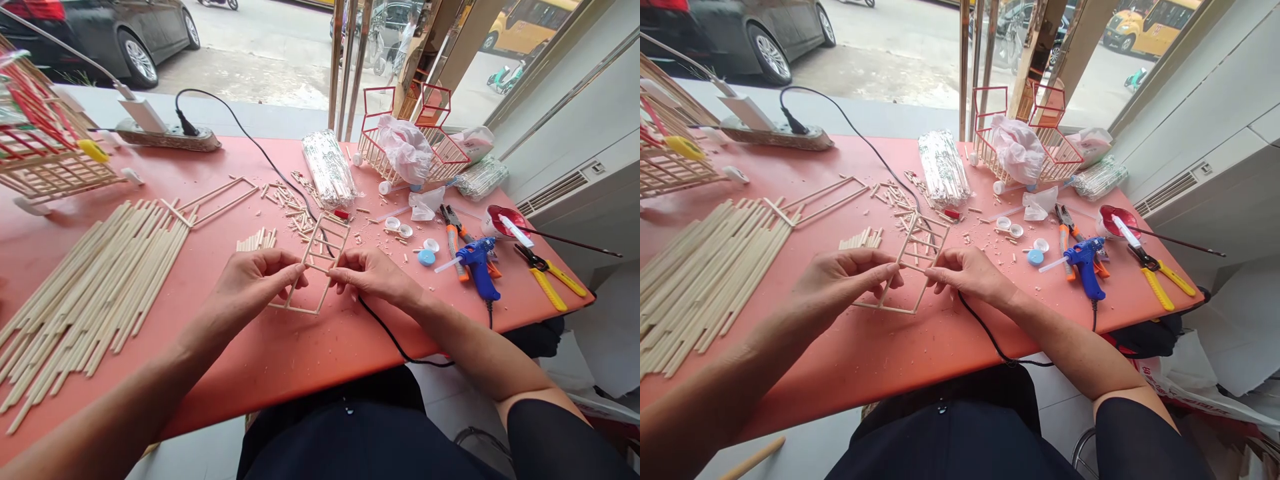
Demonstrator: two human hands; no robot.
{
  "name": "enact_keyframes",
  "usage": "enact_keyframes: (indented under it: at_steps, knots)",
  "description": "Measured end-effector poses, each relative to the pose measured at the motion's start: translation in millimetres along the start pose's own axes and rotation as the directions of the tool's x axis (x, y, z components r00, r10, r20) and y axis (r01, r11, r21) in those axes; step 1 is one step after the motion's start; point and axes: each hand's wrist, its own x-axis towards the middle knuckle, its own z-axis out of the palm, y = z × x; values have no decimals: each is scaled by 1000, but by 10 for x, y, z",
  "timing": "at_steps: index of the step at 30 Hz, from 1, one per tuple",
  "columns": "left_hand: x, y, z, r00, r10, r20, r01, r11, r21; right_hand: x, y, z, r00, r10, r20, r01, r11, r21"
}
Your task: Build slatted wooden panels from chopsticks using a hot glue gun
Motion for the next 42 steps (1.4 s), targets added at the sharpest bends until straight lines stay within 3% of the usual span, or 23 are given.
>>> enact_keyframes:
  at_steps: [7,16,22,25,28,32,35,37,38,42]
  knots:
    - [-23,56,1,1000,-2,-16,2,1000,27,2,9,7,1000,-26,-4,26,1000,1]
    - [-18,32,-10,997,18,-77,-16,1000,17,-32,-77,13,990,-82,-117,84,996,12]
    - [-47,26,-24,991,45,-124,-44,999,13,-8,-59,-26,997,-45,-61,46,999,18]
    - [-47,65,-73,987,38,-154,-34,999,26,-16,-92,-124,999,-7,-42,5,999,-48]
    - [-25,79,-111,984,30,-174,-28,1000,12,-128,-226,-241,985,-100,-141,70,976,-207]
    - [-10,83,-117,981,20,-191,-22,1000,-7,-500,-539,-373,860,-385,-333,220,871,-439]
    - [-49,126,-115,979,22,-200,-25,1000,-13,-876,-683,-512,694,-527,-490,157,776,-611]
    - [-85,157,-122,978,33,-205,-34,999,-4,-1115,-649,-656,595,-565,-572,-36,692,-721]
    - [-99,165,-127,978,40,-207,-40,999,1,-1222,-589,-742,576,-559,-597,-147,648,-748]
    - [-99,138,-147,977,51,-207,-50,999,9,-1539,-194,-1079,576,-442,-687,-509,463,-725]
